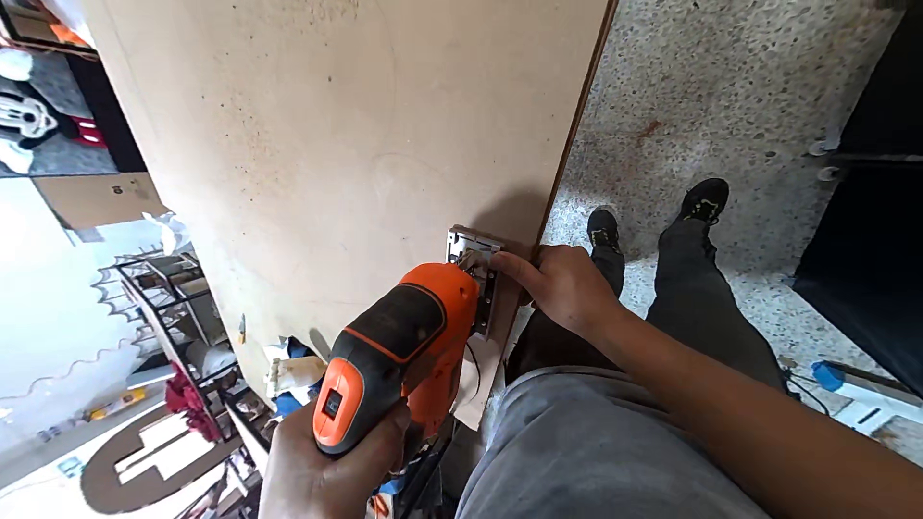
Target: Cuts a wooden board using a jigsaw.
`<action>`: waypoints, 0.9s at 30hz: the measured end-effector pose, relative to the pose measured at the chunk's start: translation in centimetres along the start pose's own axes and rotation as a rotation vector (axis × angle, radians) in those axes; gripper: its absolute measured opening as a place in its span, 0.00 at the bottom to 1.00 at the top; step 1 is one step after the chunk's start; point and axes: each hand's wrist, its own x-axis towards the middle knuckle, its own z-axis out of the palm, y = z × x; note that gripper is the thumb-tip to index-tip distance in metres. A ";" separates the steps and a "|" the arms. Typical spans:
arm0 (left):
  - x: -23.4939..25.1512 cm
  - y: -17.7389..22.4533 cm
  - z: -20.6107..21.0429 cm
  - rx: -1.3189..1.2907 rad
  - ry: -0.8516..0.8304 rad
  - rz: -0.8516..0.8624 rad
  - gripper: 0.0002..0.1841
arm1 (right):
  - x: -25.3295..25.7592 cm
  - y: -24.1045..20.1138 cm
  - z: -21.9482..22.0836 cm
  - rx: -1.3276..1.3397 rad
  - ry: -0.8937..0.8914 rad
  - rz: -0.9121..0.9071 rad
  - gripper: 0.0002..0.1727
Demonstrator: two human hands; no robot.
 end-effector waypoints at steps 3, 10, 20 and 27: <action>0.0 0.0 0.1 -0.017 0.001 0.001 0.09 | 0.0 0.0 0.1 0.000 -0.009 0.004 0.42; -0.1 0.4 0.2 -0.028 0.014 -0.020 0.10 | -0.3 0.1 0.3 -0.001 0.022 -0.036 0.39; -0.1 1.0 0.8 -0.090 0.027 -0.043 0.10 | -0.2 0.3 0.1 0.017 -0.005 -0.030 0.37; -0.1 1.6 1.0 -0.083 0.039 -0.057 0.09 | 0.0 0.4 -0.1 -0.004 -0.016 -0.049 0.38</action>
